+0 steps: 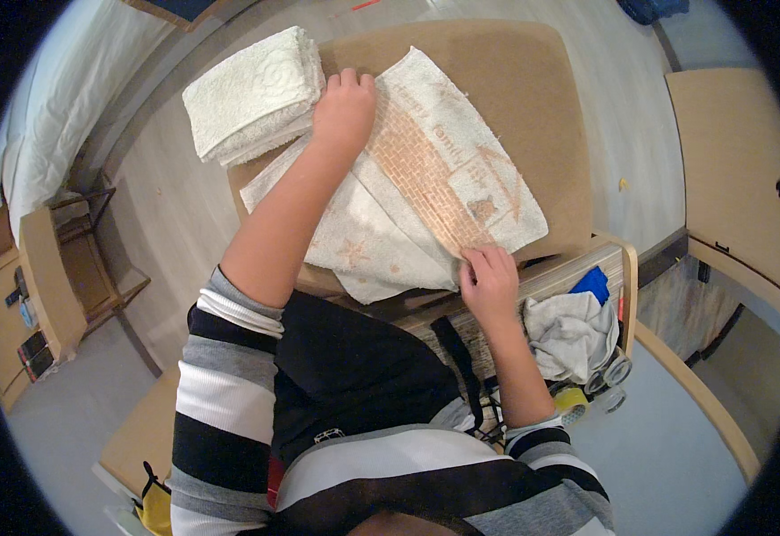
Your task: The person folds several towels one by one on a table. They unfold each towel, align edges, fold in half multiple times, and place the finished fold on a growing stack. The process repeats for multiple towels with consistent folding technique.
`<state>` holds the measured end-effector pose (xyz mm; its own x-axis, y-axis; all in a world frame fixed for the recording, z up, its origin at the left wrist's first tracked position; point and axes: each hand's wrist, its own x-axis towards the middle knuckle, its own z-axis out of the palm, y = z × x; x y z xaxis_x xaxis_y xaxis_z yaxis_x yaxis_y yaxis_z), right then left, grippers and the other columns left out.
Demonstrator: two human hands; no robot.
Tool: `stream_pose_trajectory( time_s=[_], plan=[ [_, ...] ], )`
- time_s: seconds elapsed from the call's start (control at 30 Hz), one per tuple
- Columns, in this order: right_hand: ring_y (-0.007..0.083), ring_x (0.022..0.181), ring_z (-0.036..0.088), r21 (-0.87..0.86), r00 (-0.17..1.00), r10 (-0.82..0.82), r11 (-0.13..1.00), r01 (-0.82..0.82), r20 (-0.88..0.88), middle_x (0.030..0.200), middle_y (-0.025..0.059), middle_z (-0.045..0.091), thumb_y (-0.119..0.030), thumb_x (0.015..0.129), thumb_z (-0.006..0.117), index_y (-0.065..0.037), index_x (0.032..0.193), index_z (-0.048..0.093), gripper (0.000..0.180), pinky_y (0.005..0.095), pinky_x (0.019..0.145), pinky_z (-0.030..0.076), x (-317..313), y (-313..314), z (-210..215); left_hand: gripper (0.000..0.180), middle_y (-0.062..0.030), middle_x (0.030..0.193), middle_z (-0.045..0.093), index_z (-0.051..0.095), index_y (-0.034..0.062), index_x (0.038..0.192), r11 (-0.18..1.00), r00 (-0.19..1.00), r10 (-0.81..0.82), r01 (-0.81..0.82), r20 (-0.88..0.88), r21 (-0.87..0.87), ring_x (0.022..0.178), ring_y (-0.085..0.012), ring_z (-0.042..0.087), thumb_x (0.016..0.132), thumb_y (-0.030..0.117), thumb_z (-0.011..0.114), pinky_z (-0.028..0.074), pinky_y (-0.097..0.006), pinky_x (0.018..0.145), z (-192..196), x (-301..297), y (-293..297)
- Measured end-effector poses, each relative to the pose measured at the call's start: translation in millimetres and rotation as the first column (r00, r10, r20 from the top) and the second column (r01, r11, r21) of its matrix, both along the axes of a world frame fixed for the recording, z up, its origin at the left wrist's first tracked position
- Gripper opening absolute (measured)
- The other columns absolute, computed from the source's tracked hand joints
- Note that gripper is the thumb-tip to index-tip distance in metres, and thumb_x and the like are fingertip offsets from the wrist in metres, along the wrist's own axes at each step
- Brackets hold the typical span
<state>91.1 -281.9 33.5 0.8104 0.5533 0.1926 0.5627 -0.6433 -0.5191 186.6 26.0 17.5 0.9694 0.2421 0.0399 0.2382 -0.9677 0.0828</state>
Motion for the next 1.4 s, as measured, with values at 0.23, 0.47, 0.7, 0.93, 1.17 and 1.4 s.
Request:
stream_pose_trajectory(
  time_s=[0.23,0.47,0.7,0.93,1.17,1.4],
  plan=[
    [0.0304,0.091,0.057,0.026,0.945,-0.268,0.963,0.268,0.189,0.096,0.0112,0.062,-0.014,0.079,0.068,-0.004,0.096,0.064,0.019,0.042,0.08,0.045,30.4,-17.6,-2.3,0.038,-0.0116,0.12,0.055,0.057,0.0152,0.122,0.964,0.985,-0.035,0.077,0.166,-0.256,0.112,-0.0323,0.052,0.084,0.011,0.058,0.044,-0.044,0.092,-19.1,6.0,-4.6],
    [0.0254,0.084,0.057,-0.098,0.837,-0.513,0.858,0.504,-0.19,0.088,0.01,0.062,-0.013,0.073,0.077,-0.004,0.09,0.062,0.024,0.0364,0.074,0.046,82.3,-57.1,-31.5,0.045,-0.0107,0.123,0.057,0.066,0.0174,0.119,0.931,0.99,-0.063,0.103,0.125,-0.35,0.111,-0.032,0.052,0.077,-0.001,0.061,0.044,-0.042,0.095,-24.7,22.6,-9.7],
    [0.0063,0.064,0.046,0.202,0.72,-0.476,0.746,0.635,-0.505,0.071,-0.0038,0.051,-0.006,0.079,0.076,-0.005,0.078,0.054,0.022,0.0232,0.057,0.04,100.4,-79.3,-43.8,0.047,-0.0051,0.113,0.064,0.068,0.0145,0.114,0.878,0.948,-0.096,0.225,0.305,-0.422,0.108,-0.0288,0.054,0.074,-0.008,0.058,0.044,-0.041,0.094,-21.4,34.3,-1.0],
    [0.0119,0.067,0.048,0.297,0.707,-0.671,0.645,0.705,-0.221,0.075,0.0019,0.055,-0.013,0.081,0.075,-0.002,0.082,0.055,0.023,0.0281,0.064,0.043,131.9,-76.7,-52.7,0.055,-0.0078,0.14,0.046,0.057,0.0162,0.128,0.958,0.904,-0.059,0.171,0.424,-0.231,0.122,-0.0299,0.045,0.078,-0.006,0.054,0.038,-0.047,0.099,8.2,59.2,-27.8],
    [0.0191,0.077,0.055,0.198,0.748,-0.663,0.738,0.645,0.034,0.103,0.0115,0.056,-0.008,0.084,0.067,0.0,0.101,0.058,0.022,0.0323,0.069,0.048,105.5,-67.0,-27.3,0.044,-0.0127,0.126,0.052,0.058,0.0125,0.12,0.895,0.916,-0.162,0.293,0.368,-0.335,0.117,-0.0337,0.049,0.077,0.001,0.063,0.041,-0.044,0.099,13.6,-44.2,-10.5],
    [0.0199,0.073,0.053,0.136,0.863,-0.362,0.893,0.43,-0.353,0.101,0.0118,0.055,-0.006,0.081,0.068,0.001,0.108,0.055,0.031,0.0311,0.069,0.047,-14.9,-6.9,-14.9,0.031,-0.014,0.111,0.057,0.06,0.0053,0.11,0.872,0.923,0.313,-0.186,0.224,-0.452,0.101,-0.0278,0.057,0.081,0.009,0.069,0.048,-0.039,0.088,0.9,-160.2,22.3]
  ],
)
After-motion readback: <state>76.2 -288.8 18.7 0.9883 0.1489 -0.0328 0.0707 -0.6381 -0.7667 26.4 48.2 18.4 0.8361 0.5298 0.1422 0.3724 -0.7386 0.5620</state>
